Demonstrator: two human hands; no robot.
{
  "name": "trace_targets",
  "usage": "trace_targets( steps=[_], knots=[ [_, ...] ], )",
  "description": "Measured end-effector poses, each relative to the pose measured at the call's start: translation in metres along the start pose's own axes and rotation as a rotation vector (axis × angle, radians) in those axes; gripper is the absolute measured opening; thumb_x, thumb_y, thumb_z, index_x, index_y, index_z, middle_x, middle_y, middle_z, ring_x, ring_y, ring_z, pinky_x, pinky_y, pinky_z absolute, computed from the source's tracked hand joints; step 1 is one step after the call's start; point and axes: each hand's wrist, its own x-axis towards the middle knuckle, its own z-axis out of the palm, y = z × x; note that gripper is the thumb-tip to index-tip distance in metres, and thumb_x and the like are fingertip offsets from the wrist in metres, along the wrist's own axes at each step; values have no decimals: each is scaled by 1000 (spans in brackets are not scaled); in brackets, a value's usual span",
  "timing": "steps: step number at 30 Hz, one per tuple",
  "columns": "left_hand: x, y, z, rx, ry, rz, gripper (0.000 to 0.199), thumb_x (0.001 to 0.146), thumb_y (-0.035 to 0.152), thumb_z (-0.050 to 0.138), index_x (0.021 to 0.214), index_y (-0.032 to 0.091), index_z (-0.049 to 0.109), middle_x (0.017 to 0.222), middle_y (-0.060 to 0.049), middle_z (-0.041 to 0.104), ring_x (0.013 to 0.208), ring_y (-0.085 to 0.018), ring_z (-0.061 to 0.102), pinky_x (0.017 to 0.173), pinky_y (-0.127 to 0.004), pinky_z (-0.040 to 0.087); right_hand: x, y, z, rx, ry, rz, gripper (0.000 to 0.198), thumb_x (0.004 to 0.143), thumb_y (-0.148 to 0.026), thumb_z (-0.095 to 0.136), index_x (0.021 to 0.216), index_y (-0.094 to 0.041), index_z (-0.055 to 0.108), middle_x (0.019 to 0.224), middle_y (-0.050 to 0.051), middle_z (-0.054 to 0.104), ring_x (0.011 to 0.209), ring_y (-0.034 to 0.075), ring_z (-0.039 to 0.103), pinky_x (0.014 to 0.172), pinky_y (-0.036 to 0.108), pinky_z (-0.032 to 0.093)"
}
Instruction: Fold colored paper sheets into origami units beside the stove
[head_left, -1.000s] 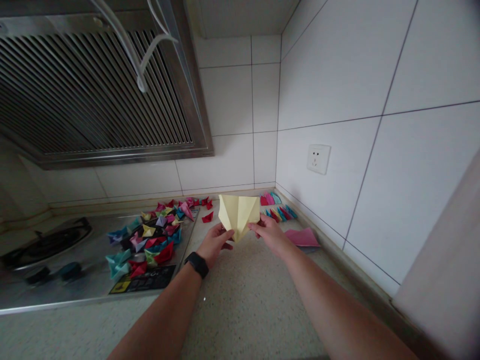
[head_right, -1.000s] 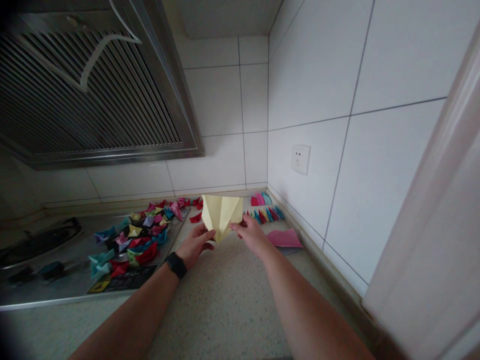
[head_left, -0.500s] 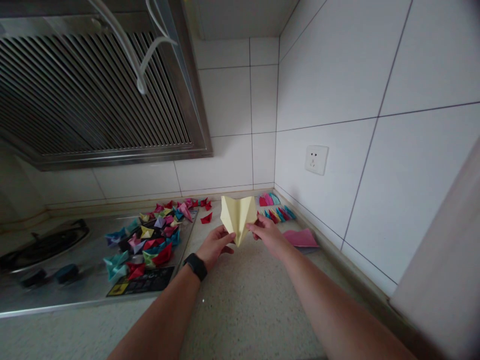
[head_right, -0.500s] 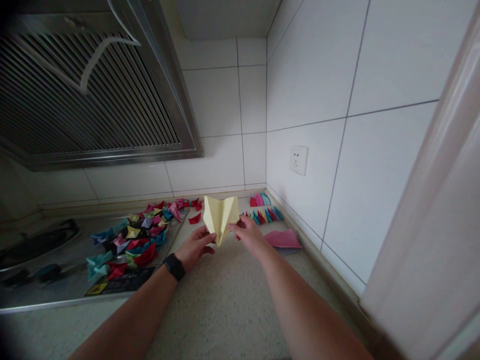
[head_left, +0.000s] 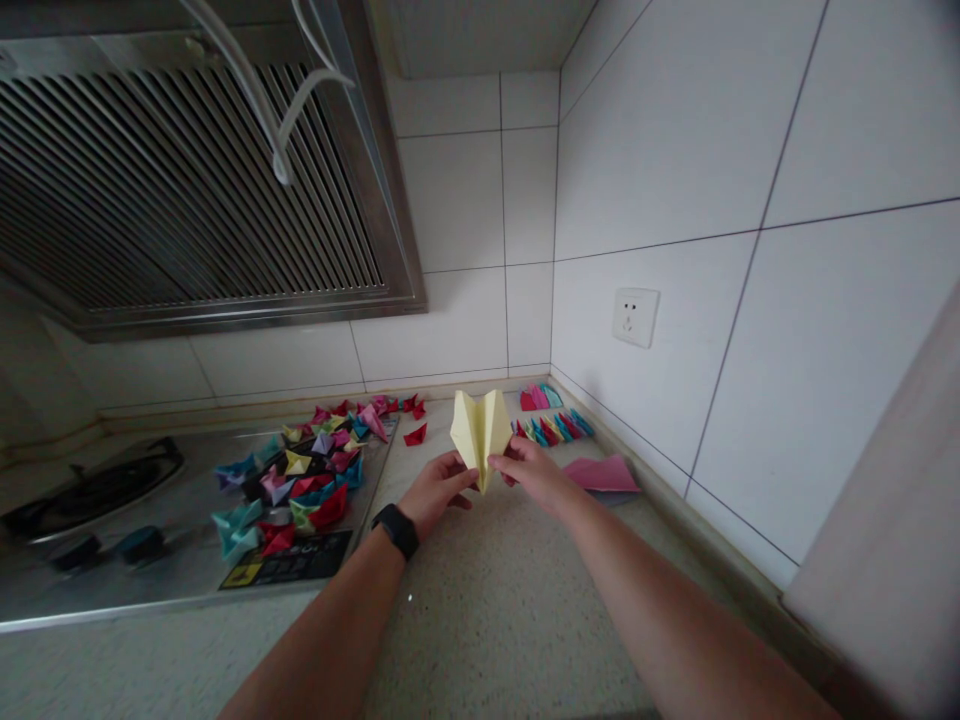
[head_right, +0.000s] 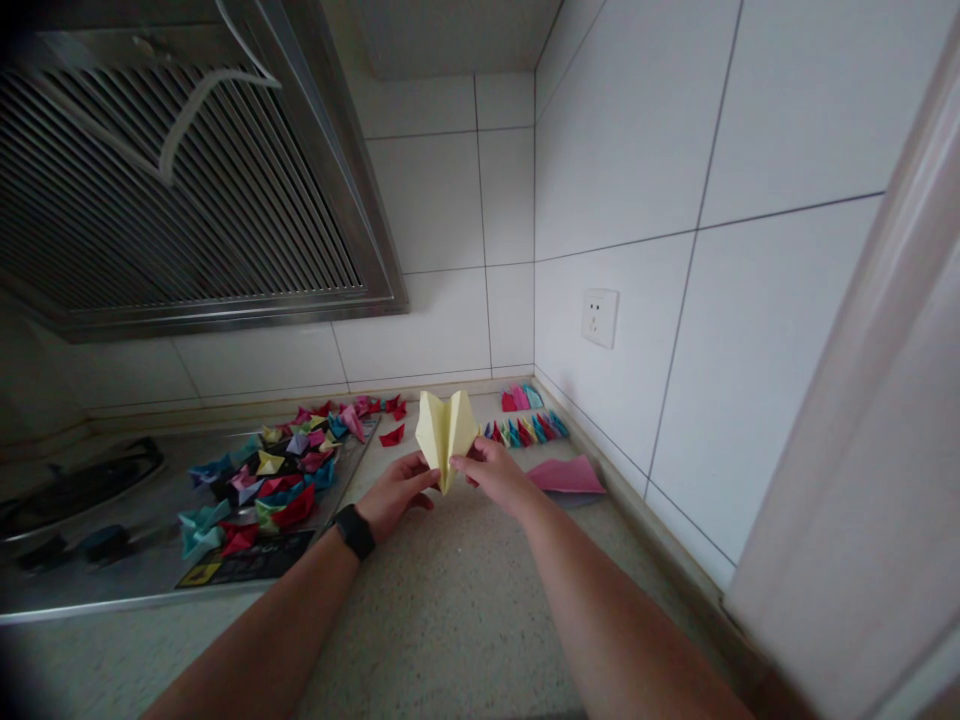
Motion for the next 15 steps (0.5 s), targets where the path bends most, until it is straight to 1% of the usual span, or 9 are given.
trace_targets(
  steps=[4,11,15],
  knots=[
    [0,-1,0,16,-11,16,36,77,41,66,99,15,54,88,-6,61,77,-15,60,50,-19,48,0,2,0,-49,-15,20,41,73,-48,62,91,-11,61,75,2,58,56,3,45,53,15,35],
    [1,-5,-1,48,-12,27,36,74,41,68,93,16,53,83,-4,60,70,-12,59,49,-18,46,0,1,1,-64,-48,23,44,73,-49,63,95,-11,60,80,3,60,57,3,44,55,14,36],
    [4,-8,-4,70,-3,31,34,74,40,68,93,15,53,82,-3,59,70,-13,59,48,-18,47,1,3,0,-55,6,19,47,73,-50,62,101,-13,55,81,3,58,59,3,46,53,14,37]
  ],
)
